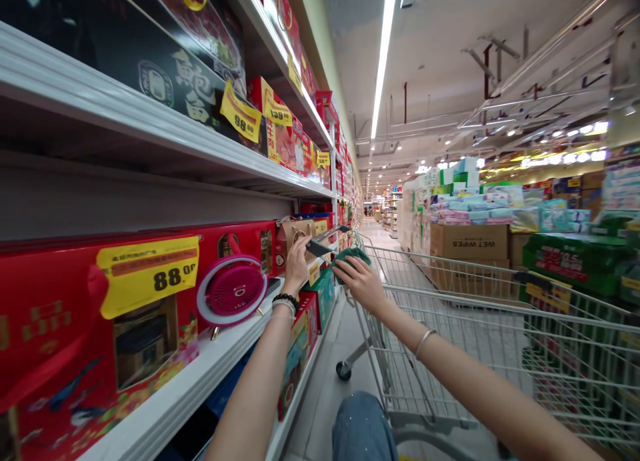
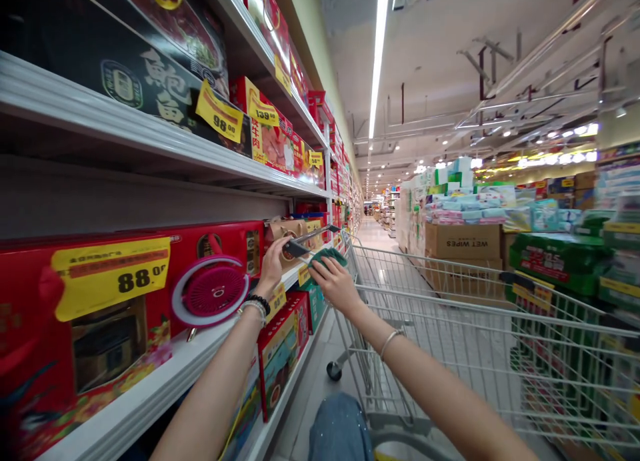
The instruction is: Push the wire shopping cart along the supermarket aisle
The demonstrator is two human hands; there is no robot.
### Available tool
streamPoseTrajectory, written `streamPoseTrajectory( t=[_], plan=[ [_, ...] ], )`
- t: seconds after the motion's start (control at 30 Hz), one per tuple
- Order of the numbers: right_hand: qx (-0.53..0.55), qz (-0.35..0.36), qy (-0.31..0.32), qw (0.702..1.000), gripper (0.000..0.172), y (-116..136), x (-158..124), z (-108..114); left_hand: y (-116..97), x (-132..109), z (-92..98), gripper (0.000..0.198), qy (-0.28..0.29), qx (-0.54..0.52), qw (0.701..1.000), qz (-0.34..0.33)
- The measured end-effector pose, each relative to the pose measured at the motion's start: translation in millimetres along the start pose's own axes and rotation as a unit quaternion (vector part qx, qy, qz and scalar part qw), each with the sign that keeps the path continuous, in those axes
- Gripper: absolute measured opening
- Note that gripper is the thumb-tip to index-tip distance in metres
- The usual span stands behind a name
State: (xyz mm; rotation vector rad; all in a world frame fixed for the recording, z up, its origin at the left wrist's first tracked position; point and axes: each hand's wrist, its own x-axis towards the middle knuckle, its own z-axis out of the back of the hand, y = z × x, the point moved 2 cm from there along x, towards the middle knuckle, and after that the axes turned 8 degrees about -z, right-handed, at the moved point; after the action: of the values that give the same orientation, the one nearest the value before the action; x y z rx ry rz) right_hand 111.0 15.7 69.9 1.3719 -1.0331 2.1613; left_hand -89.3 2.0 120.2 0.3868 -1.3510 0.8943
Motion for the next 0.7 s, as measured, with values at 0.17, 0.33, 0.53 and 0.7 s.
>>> streamPoseTrajectory(
  t=[0.17,0.33,0.53,0.7],
  plan=[
    [-0.01,0.015,-0.016,1.0,0.039,10.1,27.8,-5.7,-3.8,-1.4,5.7,0.047,0.027,-0.004,0.999,-0.019],
    [-0.012,0.026,0.005,1.0,0.036,14.2,49.4,-15.8,-10.5,-4.7,7.3,0.053,0.051,-0.007,0.998,-0.026],
    [-0.021,0.023,0.0,1.0,0.034,12.7,47.0,-15.1,-10.2,-8.1,1.5,0.059,0.049,0.001,0.998,-0.043],
    [-0.011,0.033,0.01,0.999,0.037,10.8,51.0,-14.8,-9.6,-11.3,-3.4,0.067,0.048,-0.002,0.998,-0.051]
  ],
)
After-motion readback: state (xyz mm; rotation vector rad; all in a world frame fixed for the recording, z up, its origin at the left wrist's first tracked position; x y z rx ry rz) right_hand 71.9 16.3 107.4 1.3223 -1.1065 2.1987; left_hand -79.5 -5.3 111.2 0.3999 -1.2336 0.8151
